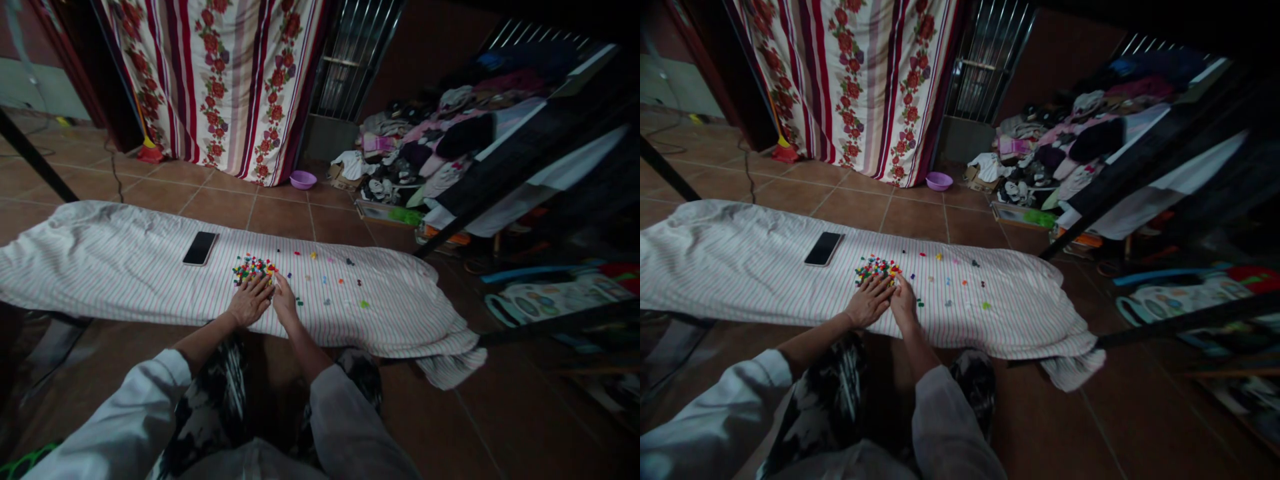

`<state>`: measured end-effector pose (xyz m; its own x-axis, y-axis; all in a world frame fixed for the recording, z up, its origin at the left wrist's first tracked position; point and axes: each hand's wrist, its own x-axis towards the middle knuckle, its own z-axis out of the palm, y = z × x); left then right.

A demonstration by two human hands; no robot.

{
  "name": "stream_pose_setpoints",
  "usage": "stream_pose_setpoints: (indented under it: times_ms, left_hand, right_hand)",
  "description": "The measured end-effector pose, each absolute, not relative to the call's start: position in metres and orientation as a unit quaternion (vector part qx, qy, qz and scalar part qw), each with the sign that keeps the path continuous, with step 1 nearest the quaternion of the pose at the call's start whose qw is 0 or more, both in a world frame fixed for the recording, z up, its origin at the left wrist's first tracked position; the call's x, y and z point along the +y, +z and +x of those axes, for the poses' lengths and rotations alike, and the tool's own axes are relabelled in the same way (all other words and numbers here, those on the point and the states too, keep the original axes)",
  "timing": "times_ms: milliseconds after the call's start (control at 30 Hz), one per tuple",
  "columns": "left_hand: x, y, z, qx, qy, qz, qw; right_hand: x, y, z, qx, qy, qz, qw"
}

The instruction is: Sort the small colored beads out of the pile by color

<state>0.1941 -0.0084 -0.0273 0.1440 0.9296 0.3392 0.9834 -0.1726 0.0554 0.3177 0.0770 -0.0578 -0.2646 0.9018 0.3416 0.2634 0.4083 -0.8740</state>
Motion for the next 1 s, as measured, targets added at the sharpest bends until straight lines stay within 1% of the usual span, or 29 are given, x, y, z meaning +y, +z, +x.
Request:
stream_pose_setpoints:
  times_ms: [133, 267, 400, 600, 733, 833, 1000]
  left_hand:
    - [-0.008, -0.028, 0.197, -0.637, -0.145, -0.752, 0.088]
    - [-0.008, -0.028, 0.185, -0.661, -0.135, -0.733, 0.087]
    - [-0.013, -0.034, 0.173, -0.676, -0.134, -0.719, 0.087]
    - [-0.021, -0.044, 0.169, -0.644, -0.137, -0.748, 0.084]
    - [-0.02, -0.042, 0.166, -0.614, -0.133, -0.775, 0.061]
    - [-0.017, -0.041, 0.165, -0.624, -0.15, -0.766, 0.048]
    - [-0.015, -0.045, 0.164, -0.647, -0.189, -0.736, 0.06]
  right_hand:
    - [0.073, -0.063, 0.327, -0.689, 0.399, -0.435, 0.42]
    - [0.07, -0.066, 0.331, -0.692, 0.407, -0.45, 0.391]
    - [0.066, -0.061, 0.335, -0.704, 0.379, -0.476, 0.367]
    - [0.062, -0.045, 0.337, -0.759, 0.311, -0.464, 0.333]
    - [0.063, -0.034, 0.334, -0.78, 0.275, -0.487, 0.28]
    - [0.066, -0.025, 0.331, -0.792, 0.248, -0.508, 0.231]
    - [0.075, -0.009, 0.323, -0.814, 0.215, -0.518, 0.15]
